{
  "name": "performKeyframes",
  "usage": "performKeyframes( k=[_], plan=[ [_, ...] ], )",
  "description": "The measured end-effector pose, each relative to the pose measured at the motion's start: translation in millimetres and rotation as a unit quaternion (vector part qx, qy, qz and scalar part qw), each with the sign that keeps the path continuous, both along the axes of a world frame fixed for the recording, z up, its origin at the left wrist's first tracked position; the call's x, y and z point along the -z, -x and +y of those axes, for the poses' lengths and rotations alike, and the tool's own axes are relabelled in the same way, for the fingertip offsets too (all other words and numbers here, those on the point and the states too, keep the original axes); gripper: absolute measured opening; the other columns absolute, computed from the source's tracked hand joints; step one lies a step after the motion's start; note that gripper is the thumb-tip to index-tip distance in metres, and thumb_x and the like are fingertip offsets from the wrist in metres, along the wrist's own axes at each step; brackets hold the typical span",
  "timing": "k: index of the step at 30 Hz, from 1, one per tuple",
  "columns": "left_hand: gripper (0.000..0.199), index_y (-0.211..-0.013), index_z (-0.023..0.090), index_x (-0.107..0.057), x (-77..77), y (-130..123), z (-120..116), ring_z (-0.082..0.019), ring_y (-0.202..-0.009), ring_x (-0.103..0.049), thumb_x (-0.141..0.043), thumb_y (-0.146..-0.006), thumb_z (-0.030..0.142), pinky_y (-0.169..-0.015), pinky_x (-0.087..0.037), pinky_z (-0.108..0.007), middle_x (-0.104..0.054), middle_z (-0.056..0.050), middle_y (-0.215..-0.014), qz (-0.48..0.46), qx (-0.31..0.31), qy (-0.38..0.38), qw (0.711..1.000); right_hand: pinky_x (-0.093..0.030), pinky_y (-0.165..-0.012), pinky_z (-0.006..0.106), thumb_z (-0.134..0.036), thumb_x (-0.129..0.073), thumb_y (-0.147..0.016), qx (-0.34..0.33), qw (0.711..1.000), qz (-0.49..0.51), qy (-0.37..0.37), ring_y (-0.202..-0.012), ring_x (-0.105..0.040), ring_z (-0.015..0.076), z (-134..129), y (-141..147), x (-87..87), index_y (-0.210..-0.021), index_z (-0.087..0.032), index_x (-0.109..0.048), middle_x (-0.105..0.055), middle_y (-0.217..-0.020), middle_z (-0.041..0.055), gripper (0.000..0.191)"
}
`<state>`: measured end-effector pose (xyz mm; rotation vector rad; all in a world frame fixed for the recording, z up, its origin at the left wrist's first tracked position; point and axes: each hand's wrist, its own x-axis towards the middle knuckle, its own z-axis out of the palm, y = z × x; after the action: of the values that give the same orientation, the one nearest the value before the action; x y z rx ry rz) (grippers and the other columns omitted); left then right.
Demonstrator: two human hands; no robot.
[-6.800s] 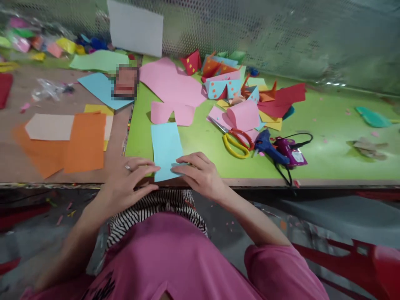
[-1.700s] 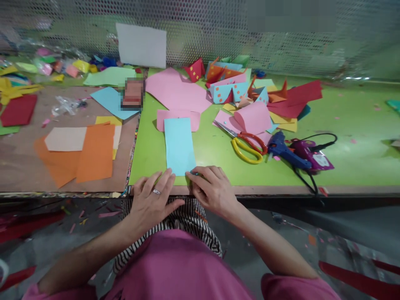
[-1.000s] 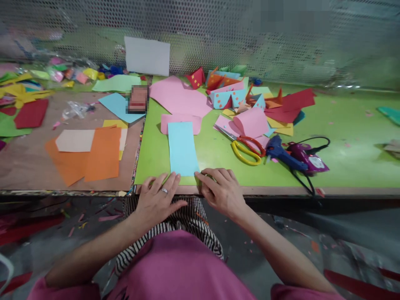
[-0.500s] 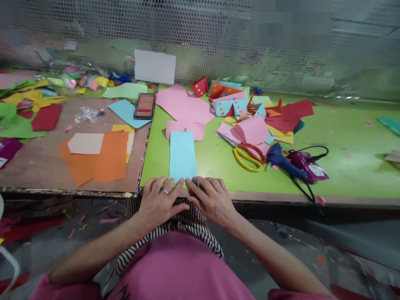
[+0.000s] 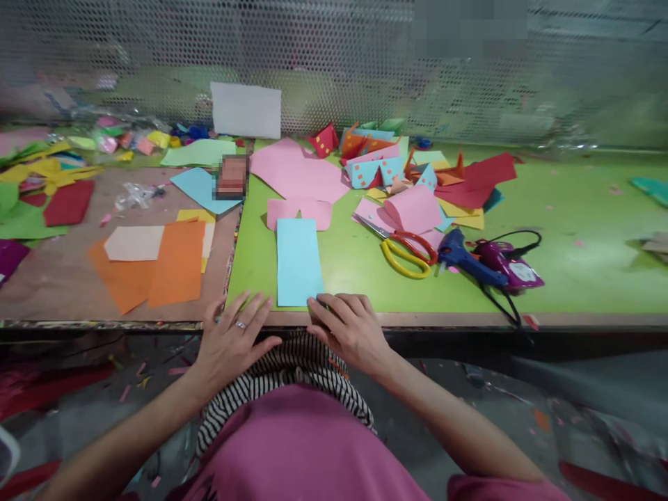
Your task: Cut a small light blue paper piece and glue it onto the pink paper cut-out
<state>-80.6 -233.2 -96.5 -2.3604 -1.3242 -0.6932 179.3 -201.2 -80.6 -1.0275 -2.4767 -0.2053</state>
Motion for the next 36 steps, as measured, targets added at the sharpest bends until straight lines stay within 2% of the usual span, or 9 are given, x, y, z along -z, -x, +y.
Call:
performKeyframes(
  k=[7, 14, 19, 24, 27, 29, 31, 34, 36],
  plan=[
    [0.043, -0.127, 0.019, -0.068, -7.3, -9, -2, -0.028, -0.114, -0.063, -0.073, -0.091, 0.04, -0.11, -0.037, -0.046, -0.075, -0.013, -0.121, -0.041, 0.036, 0.003, 0.998, -0.038, -0.081, 0.033, -0.028, -0.065, -0.099, -0.044, 0.996, 0.059, -0.052, -0.087, -0.061, 0.0158, -1, -1, 7.9, -0.1, -0.022, -0.073, -0.077, -0.096, 0.0018, 0.009],
    [0.009, -0.102, 0.023, -0.072, -23.8, -30, 21, -0.021, -0.106, -0.067, -0.065, -0.097, 0.02, -0.108, -0.037, -0.042, -0.08, 0.001, -0.101, -0.052, 0.097, -0.013, 0.994, -0.038, -0.078, 0.033, -0.038, -0.068, -0.097, -0.049, 0.995, 0.057, -0.06, -0.083, -0.059, 0.0172, 5, 0, -0.8, -0.103, -0.016, -0.071, -0.076, -0.092, 0.0034, 0.023],
    [0.02, -0.104, 0.02, -0.071, -24.9, -28, 24, -0.022, -0.1, -0.067, -0.062, -0.099, 0.037, -0.102, -0.041, -0.041, -0.079, -0.003, -0.103, -0.029, 0.124, 0.028, 0.991, -0.037, -0.076, 0.033, -0.033, -0.065, -0.1, -0.046, 0.996, 0.036, -0.065, -0.082, -0.057, 0.0165, 2, -3, -0.4, -0.102, -0.017, -0.07, -0.075, -0.09, 0.0019, 0.017],
    [0.021, -0.11, 0.016, -0.07, -27.6, -28, 19, -0.025, -0.087, -0.065, -0.061, -0.099, 0.031, -0.083, -0.046, -0.039, -0.076, -0.009, -0.101, -0.007, 0.132, 0.055, 0.99, -0.037, -0.08, 0.032, -0.033, -0.057, -0.104, -0.055, 0.997, -0.035, -0.052, -0.087, -0.058, 0.0166, -6, -1, -3.3, -0.106, -0.02, -0.07, -0.075, -0.098, 0.0006, 0.018],
    [0.026, -0.114, 0.013, -0.067, -30.4, -29, 18, -0.029, -0.088, -0.065, -0.053, -0.102, 0.031, -0.079, -0.046, -0.041, -0.073, -0.013, -0.102, 0.009, 0.127, 0.134, 0.983, -0.039, -0.083, 0.032, -0.041, -0.054, -0.105, -0.065, 0.997, -0.025, -0.04, -0.094, -0.059, 0.0173, -5, -10, -5.2, -0.111, -0.021, -0.069, -0.075, -0.106, 0.0018, 0.025],
    [0.027, -0.114, 0.013, -0.065, -31.4, -31, 18, -0.029, -0.085, -0.064, -0.049, -0.103, 0.032, -0.075, -0.045, -0.041, -0.071, -0.012, -0.097, 0.006, 0.124, 0.188, 0.974, -0.042, -0.086, 0.033, -0.048, -0.051, -0.105, -0.016, 1.0, -0.008, -0.012, -0.099, -0.06, 0.019, 1, -27, -9.5, -0.119, -0.02, -0.067, -0.074, -0.111, 0.0054, 0.035],
    [0.026, -0.112, 0.014, -0.064, -31.8, -33, 18, -0.03, -0.082, -0.063, -0.046, -0.103, 0.032, -0.075, -0.045, -0.042, -0.07, -0.01, -0.094, -0.005, 0.121, 0.23, 0.966, -0.044, -0.092, 0.036, -0.039, -0.046, -0.107, 0.095, 0.995, -0.014, 0.034, -0.107, -0.06, 0.0226, 13, -51, -17.5, -0.129, -0.015, -0.063, -0.071, -0.122, 0.0119, 0.037],
    [0.023, -0.099, 0.018, -0.062, -32.5, -37, 20, -0.029, -0.082, -0.063, -0.044, -0.102, 0.031, -0.076, -0.045, -0.042, -0.067, -0.009, -0.09, -0.024, 0.126, 0.291, 0.948, -0.043, -0.103, 0.046, -0.018, -0.042, -0.099, 0.283, 0.953, -0.048, 0.098, -0.124, -0.056, 0.0325, 37, -85, -31.7, -0.143, -0.002, -0.052, -0.059, -0.142, 0.0243, 0.047],
    [0.021, -0.09, 0.02, -0.06, -34.8, -41, 22, -0.027, -0.08, -0.062, -0.044, -0.1, 0.03, -0.075, -0.044, -0.041, -0.065, -0.007, -0.087, -0.045, 0.121, 0.335, 0.933, -0.043, -0.102, 0.05, -0.02, -0.047, -0.093, 0.339, 0.924, -0.08, 0.159, -0.125, -0.055, 0.0375, 54, -98, -40.0, -0.145, 0.001, -0.048, -0.056, -0.145, 0.0274, 0.056]
  ],
)
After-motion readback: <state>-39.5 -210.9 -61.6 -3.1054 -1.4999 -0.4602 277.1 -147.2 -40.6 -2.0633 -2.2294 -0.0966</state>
